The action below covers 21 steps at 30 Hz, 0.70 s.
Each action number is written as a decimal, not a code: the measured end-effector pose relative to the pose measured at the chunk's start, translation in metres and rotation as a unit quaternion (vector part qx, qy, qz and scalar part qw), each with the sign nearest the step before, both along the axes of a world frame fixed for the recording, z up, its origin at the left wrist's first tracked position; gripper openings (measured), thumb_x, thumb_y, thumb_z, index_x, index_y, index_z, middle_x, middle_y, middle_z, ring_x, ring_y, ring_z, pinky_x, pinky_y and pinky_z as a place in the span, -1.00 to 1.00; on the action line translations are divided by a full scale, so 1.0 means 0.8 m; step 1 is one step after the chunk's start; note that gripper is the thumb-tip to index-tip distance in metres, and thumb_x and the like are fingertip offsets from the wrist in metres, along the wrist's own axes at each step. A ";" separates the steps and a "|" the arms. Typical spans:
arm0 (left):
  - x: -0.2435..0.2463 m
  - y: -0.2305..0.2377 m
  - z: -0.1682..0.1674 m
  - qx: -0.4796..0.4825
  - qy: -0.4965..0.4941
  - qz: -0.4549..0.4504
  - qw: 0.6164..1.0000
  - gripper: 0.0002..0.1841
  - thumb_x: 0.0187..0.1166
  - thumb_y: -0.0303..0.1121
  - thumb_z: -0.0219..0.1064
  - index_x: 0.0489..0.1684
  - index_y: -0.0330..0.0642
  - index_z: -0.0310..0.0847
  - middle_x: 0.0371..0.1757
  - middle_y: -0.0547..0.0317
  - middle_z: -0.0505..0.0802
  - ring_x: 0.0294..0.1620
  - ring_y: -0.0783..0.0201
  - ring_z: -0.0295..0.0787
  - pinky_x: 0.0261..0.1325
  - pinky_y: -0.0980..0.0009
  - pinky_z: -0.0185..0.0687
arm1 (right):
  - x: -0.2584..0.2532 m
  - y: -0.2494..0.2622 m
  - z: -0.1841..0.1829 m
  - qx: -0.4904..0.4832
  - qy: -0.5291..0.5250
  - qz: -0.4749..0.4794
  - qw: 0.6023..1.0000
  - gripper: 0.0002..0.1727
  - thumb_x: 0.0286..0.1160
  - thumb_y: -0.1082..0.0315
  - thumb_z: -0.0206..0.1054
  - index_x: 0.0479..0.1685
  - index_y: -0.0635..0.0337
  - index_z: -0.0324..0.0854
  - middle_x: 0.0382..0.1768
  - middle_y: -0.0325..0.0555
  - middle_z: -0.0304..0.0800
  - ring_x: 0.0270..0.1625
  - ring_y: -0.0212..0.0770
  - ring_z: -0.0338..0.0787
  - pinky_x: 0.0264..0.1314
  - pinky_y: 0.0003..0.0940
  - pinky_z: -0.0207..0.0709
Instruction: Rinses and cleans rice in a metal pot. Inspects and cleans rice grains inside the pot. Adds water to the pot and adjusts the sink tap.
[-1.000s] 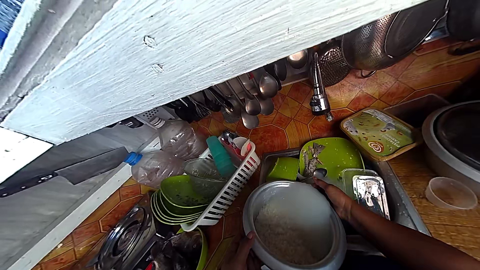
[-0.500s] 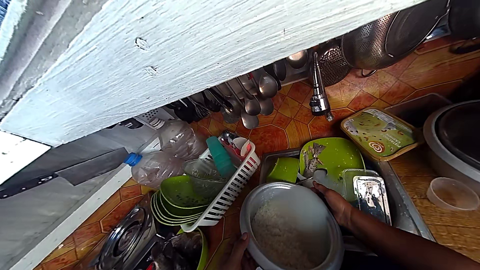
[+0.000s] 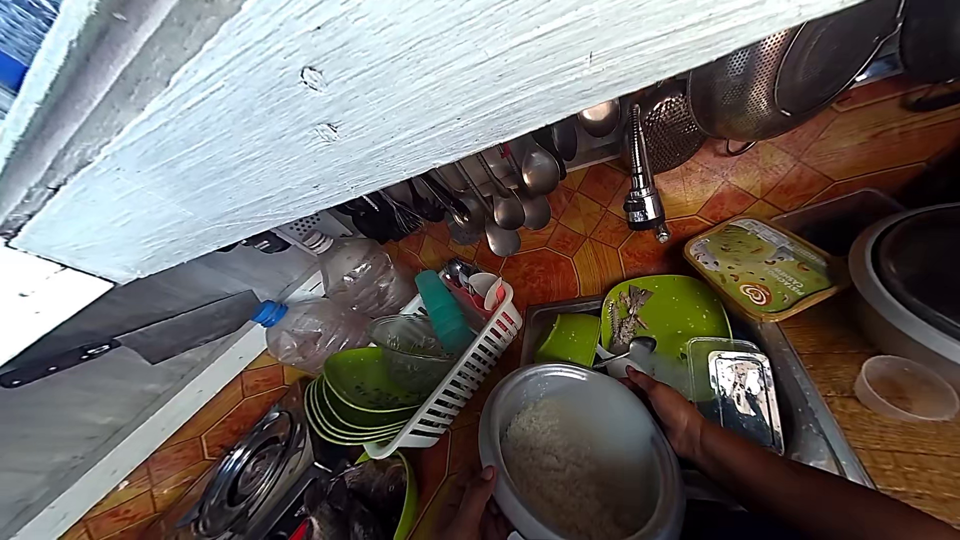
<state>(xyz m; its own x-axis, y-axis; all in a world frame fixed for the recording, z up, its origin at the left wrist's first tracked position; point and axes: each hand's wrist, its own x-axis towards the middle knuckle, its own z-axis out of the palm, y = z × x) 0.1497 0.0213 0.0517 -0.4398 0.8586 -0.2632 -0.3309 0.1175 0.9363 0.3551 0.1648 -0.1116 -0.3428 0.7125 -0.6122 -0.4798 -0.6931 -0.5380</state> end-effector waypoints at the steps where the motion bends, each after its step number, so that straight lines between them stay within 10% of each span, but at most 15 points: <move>1: -0.001 -0.001 0.000 -0.002 0.000 0.001 1.000 -0.72 0.74 -0.58 -0.14 -0.09 -0.26 0.55 -0.41 0.10 0.89 -0.50 0.32 0.88 -0.40 0.40 0.87 | -0.001 0.000 0.001 0.002 -0.001 -0.002 1.000 -0.44 0.86 -0.08 -0.02 0.07 0.20 0.74 -0.13 -0.01 0.87 -0.07 -0.14 0.86 0.04 -0.14 0.72; 21: -0.022 -0.002 -0.001 -0.004 -0.023 -0.009 1.000 -0.75 0.70 -0.63 -0.07 -0.16 -0.26 0.56 -0.42 0.08 0.88 -0.49 0.29 0.87 -0.38 0.34 0.87 | -0.007 -0.015 0.016 -0.003 -0.031 -0.031 0.999 -0.43 0.88 -0.06 -0.05 0.09 0.24 0.74 -0.16 0.00 0.88 -0.11 -0.14 0.86 -0.01 -0.16 0.72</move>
<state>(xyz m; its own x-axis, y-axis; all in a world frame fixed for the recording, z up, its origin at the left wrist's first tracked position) 0.1322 0.0193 0.0506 -0.4106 0.8642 -0.2907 -0.3718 0.1324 0.9188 0.3495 0.1525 -0.0987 -0.2589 0.7270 -0.6360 -0.4879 -0.6667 -0.5635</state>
